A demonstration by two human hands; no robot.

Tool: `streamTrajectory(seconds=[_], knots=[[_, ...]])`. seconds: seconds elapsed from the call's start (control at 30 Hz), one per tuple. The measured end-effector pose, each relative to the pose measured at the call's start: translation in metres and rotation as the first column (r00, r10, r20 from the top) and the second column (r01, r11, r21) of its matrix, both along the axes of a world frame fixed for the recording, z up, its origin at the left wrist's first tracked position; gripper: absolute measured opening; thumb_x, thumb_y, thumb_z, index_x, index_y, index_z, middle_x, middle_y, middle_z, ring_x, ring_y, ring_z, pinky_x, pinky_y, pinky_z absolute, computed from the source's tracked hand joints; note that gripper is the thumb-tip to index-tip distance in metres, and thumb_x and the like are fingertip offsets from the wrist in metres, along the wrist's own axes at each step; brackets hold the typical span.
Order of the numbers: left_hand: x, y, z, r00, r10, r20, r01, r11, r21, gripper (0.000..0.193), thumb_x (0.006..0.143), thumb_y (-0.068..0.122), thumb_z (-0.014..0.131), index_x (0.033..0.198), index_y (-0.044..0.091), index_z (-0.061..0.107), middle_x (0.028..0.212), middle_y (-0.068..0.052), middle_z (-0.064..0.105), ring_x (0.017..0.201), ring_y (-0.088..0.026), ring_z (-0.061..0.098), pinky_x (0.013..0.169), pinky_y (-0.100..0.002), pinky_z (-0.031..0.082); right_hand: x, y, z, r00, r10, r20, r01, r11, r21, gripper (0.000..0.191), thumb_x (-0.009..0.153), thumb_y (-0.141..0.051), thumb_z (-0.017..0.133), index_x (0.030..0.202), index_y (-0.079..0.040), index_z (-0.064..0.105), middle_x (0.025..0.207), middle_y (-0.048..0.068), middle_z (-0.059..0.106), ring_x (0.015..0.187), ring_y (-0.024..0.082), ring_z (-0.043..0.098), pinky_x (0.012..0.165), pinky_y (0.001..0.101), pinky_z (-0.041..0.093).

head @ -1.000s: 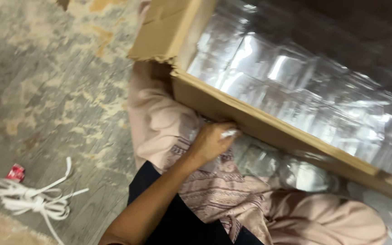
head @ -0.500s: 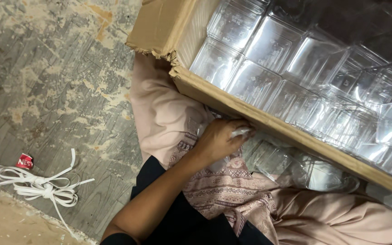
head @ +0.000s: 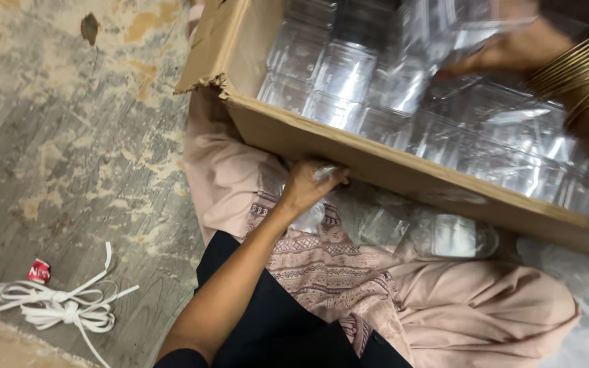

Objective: The person sits on the floor and wraps small clear plastic boxes in thin plastic bags by hand, then places the wrapped boxes into a large cardboard carton filled with similar boxes. They occasionally reach into the carton to retrieve unwrapped boxes and continue bagging them one at a time.

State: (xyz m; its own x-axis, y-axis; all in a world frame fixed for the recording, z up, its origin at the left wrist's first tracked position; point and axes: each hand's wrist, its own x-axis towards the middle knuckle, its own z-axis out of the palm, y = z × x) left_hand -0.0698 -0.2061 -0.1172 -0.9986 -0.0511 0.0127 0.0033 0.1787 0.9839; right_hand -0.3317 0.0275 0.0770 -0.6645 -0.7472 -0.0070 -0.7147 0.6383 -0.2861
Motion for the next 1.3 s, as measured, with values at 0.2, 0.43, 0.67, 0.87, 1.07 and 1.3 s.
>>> streamTrajectory(seconds=[0.2,0.43,0.67,0.87,1.07,1.3], knots=[[0.020,0.005,-0.015,0.995,0.009,-0.097,-0.005,0.999,0.044,0.031,0.099,0.031,0.068,0.087,0.004,0.078,0.078,-0.002,0.077,0.072,-0.010,0.071,0.067,-0.029,0.055,0.072,0.038,0.024,0.984,-0.121,0.129,0.120,0.993,0.014,0.116,0.056,-0.058,0.088,0.151,-0.006,0.047,0.148,0.026,0.048,0.141,0.042,0.045,0.117,0.0510,0.039],[0.038,0.008,-0.017,0.985,-0.054,0.164,0.022,0.981,0.190,0.042,0.106,0.036,0.060,0.086,0.004,0.077,0.064,0.002,0.051,0.059,-0.009,0.042,0.056,-0.030,0.033,0.174,0.153,0.052,0.973,-0.164,0.165,0.170,0.985,-0.024,0.125,0.063,-0.053,0.093,0.156,0.003,0.031,0.146,0.028,0.040,0.130,0.041,0.044,0.102,0.0489,0.042],[0.062,0.035,-0.009,0.939,-0.341,0.037,0.338,0.939,0.059,0.029,0.101,0.034,0.065,0.100,0.007,0.076,0.094,-0.006,0.077,0.084,-0.010,0.068,0.075,-0.028,0.053,0.281,0.197,0.006,0.950,-0.044,0.309,0.111,0.973,-0.204,0.103,0.064,-0.043,0.089,0.144,-0.002,0.039,0.120,0.017,0.059,0.106,0.031,0.061,0.088,0.0423,0.053],[0.083,0.090,-0.014,0.912,-0.277,0.304,0.343,0.920,-0.189,0.034,0.098,0.035,0.065,0.123,0.013,0.067,0.104,-0.009,0.073,0.075,-0.022,0.073,0.081,-0.039,0.050,0.343,0.153,-0.085,0.875,-0.212,0.435,0.358,0.889,-0.287,0.084,0.064,-0.040,0.089,0.130,-0.006,0.050,0.112,0.013,0.067,0.098,0.028,0.070,0.082,0.0404,0.060],[0.099,0.102,-0.005,0.971,-0.234,0.047,0.231,0.875,-0.426,0.050,0.091,0.022,0.069,0.139,0.013,0.060,0.090,-0.023,0.072,0.078,-0.034,0.069,0.077,-0.048,0.053,0.347,0.127,-0.162,0.955,-0.281,0.097,0.294,0.846,-0.445,0.083,0.061,-0.037,0.094,0.129,-0.004,0.058,0.128,0.022,0.059,0.119,0.039,0.056,0.102,0.0476,0.048],[0.099,0.098,0.012,0.960,-0.226,0.167,0.276,0.873,-0.403,0.051,0.084,0.017,0.068,0.134,0.014,0.061,0.090,-0.021,0.071,0.074,-0.034,0.068,0.074,-0.047,0.053,0.353,0.126,-0.160,0.945,-0.289,0.150,0.325,0.857,-0.400,0.105,0.060,-0.039,0.092,0.143,0.002,0.044,0.140,0.025,0.050,0.129,0.044,0.048,0.111,0.0501,0.041]])
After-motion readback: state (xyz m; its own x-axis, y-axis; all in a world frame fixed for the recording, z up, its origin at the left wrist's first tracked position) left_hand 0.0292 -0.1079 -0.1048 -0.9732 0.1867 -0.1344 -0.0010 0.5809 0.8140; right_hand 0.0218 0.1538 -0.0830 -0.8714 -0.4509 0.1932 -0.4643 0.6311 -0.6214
